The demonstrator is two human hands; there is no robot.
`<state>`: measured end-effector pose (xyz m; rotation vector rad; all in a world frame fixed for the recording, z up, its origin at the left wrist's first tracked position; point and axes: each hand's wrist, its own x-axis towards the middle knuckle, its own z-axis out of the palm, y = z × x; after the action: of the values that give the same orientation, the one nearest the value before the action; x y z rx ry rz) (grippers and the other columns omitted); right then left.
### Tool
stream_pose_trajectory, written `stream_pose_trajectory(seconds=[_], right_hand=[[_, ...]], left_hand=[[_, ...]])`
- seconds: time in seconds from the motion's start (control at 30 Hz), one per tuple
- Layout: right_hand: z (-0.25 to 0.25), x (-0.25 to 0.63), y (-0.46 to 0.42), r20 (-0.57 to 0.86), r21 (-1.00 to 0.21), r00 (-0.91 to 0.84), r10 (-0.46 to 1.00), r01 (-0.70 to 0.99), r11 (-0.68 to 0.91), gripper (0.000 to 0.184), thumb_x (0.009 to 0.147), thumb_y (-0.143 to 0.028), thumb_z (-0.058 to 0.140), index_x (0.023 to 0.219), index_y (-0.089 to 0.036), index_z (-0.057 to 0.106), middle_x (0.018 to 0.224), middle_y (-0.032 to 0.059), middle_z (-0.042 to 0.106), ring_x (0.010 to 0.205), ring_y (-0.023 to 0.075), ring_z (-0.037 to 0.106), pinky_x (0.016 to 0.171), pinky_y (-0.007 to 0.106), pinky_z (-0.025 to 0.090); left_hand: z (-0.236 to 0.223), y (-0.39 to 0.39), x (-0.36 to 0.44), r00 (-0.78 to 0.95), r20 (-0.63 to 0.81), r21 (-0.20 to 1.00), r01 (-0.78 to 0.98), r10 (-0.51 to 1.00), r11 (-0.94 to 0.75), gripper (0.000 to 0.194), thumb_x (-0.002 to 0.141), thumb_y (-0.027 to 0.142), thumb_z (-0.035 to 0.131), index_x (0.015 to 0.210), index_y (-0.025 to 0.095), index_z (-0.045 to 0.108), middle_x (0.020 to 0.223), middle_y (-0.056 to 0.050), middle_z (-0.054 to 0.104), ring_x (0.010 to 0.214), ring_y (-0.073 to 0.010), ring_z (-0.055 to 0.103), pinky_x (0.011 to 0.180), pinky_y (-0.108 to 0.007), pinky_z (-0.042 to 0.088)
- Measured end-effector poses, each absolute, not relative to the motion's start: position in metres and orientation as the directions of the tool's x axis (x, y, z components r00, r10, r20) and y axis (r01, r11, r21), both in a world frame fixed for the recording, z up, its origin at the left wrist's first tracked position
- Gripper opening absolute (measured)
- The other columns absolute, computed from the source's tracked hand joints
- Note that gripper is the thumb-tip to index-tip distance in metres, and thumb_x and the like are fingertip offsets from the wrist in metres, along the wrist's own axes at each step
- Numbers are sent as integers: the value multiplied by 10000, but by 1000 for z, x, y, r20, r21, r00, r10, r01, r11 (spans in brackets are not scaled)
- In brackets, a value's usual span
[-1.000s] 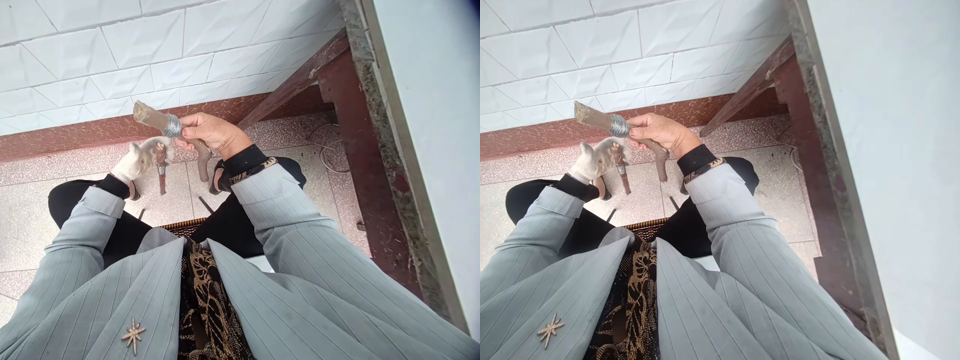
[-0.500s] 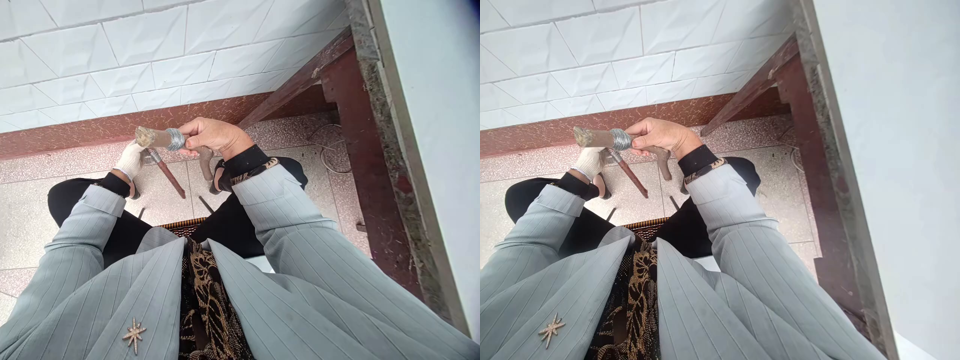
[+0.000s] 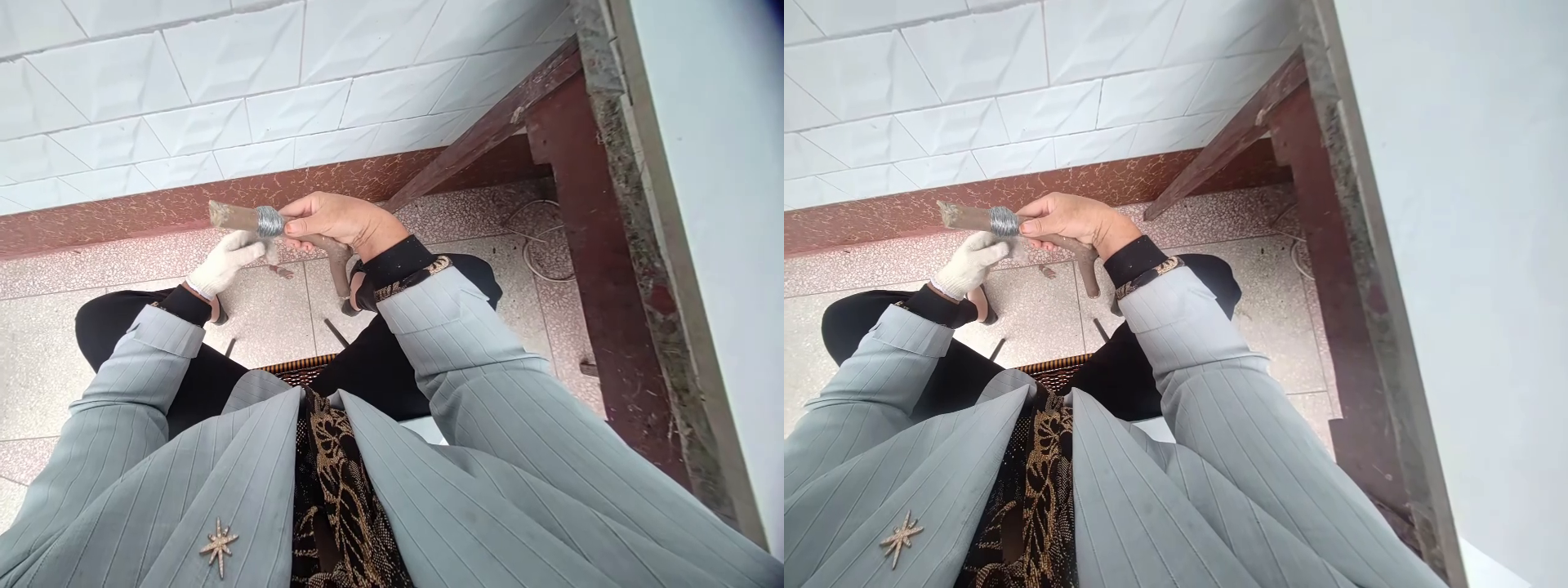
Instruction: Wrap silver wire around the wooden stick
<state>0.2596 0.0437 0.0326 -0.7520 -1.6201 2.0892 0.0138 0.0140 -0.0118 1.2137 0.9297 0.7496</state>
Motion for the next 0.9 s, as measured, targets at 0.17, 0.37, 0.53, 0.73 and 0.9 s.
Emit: stream_pose_trajectory(seconds=[0.17,0.37,0.53,0.73,0.9], right_hand=[[42,260,44,-281,-950,-673,684,95,-297,352,909,-482,832,888,-181,650,662,-46,579,548,80,482,535,213,398],[36,254,50,-329,-941,-515,792,103,-323,344,946,-468,805,871,-190,617,630,-37,555,513,87,466,489,209,382],[29,253,55,-327,-915,-334,884,347,-207,201,1030,-350,681,930,-177,655,698,-1,584,568,109,486,555,242,417],[38,248,48,-427,-447,-386,818,876,179,112,953,-246,730,956,-148,785,782,48,641,735,174,582,673,307,405],[42,255,46,-693,-653,-688,215,726,217,133,952,-149,711,1053,-132,796,655,-27,585,604,115,527,637,260,406]], left_hand=[[-10,18,12,411,-154,988,51,899,146,209,965,373,694,903,174,675,579,36,527,510,-88,488,558,-219,432],[-3,16,16,447,-221,971,181,867,154,115,973,223,599,933,149,678,538,76,394,451,-65,319,457,-208,235],[-8,12,16,659,-276,961,206,699,185,190,974,303,611,954,130,686,550,68,433,473,-73,354,501,-220,309],[1,11,16,658,-326,926,367,678,90,179,918,305,620,880,142,686,605,48,486,531,-83,391,542,-231,321],[-3,16,12,591,-269,908,419,761,-5,146,844,286,671,835,144,701,752,4,637,652,-106,518,634,-247,410]])
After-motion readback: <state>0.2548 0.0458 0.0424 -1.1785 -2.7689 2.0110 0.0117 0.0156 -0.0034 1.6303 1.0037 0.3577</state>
